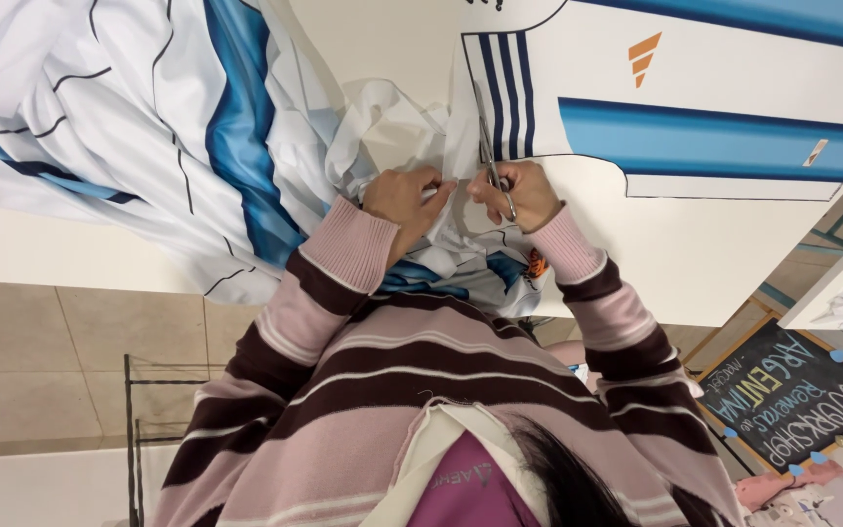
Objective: The person uses scissors to cut a large piece of white and blue striped fabric, which appears to be a soccer jersey, laid out on a white table. They carefully follow the printed outlines of the jersey, cutting around the sleeves, collar, and body sections.
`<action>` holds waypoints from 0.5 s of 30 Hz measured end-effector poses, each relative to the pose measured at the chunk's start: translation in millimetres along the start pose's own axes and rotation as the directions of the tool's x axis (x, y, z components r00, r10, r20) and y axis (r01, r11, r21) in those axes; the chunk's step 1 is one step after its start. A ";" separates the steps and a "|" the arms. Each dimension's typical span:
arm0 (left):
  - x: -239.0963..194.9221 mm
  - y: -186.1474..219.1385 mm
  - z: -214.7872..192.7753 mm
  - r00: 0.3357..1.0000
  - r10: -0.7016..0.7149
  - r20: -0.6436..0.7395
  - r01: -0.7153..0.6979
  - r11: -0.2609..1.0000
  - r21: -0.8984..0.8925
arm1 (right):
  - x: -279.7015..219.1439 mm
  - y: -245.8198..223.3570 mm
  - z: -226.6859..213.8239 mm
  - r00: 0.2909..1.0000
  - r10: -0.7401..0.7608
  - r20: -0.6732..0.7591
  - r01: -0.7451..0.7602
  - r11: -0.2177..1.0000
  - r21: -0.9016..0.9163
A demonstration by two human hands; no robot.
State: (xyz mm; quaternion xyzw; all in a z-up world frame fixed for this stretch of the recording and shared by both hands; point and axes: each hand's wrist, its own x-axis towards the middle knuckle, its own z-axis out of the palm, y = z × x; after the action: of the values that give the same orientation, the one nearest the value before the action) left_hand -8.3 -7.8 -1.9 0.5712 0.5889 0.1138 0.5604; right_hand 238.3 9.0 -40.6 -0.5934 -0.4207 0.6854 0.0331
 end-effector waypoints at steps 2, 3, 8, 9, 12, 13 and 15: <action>0.7 3.8 -3.0 1.000 -0.022 0.018 0.022 1.000 0.000 | 2.1 -1.0 -1.3 1.000 -0.013 0.010 0.013 1.000 0.001; 0.9 5.3 -4.4 0.998 -0.046 0.036 0.046 0.999 0.001 | 3.5 -1.3 -1.8 0.999 -0.026 0.020 0.026 1.000 0.001; -0.5 5.0 -4.5 0.996 -0.066 0.058 0.067 0.998 -0.003 | 1.7 0.2 -3.4 1.000 0.028 -0.007 -0.028 0.998 -0.051; -0.7 5.8 -5.8 0.996 -0.062 0.057 0.063 0.998 -0.008 | 1.4 -0.4 -3.4 0.999 0.044 -0.019 -0.045 0.996 -0.075; 1.4 2.1 -2.5 0.997 -0.051 0.055 0.052 0.998 -0.024 | -1.2 -4.9 -1.3 0.999 0.031 -0.031 -0.033 0.998 -0.051; 1.0 3.4 -3.6 0.997 -0.051 0.058 0.052 0.998 -0.024 | -1.9 -4.6 -1.1 0.999 0.033 -0.032 -0.035 0.998 -0.050; 1.5 6.4 -6.9 0.997 -0.050 0.059 0.052 0.998 -0.032 | -1.2 -5.9 -1.8 1.000 0.013 -0.025 -0.015 0.997 -0.082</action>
State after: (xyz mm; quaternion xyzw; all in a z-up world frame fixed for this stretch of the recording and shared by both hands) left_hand -9.8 -1.0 4.7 0.5494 0.5849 0.0927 0.5895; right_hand 237.5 13.2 -35.9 -0.6056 -0.4440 0.6603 0.0090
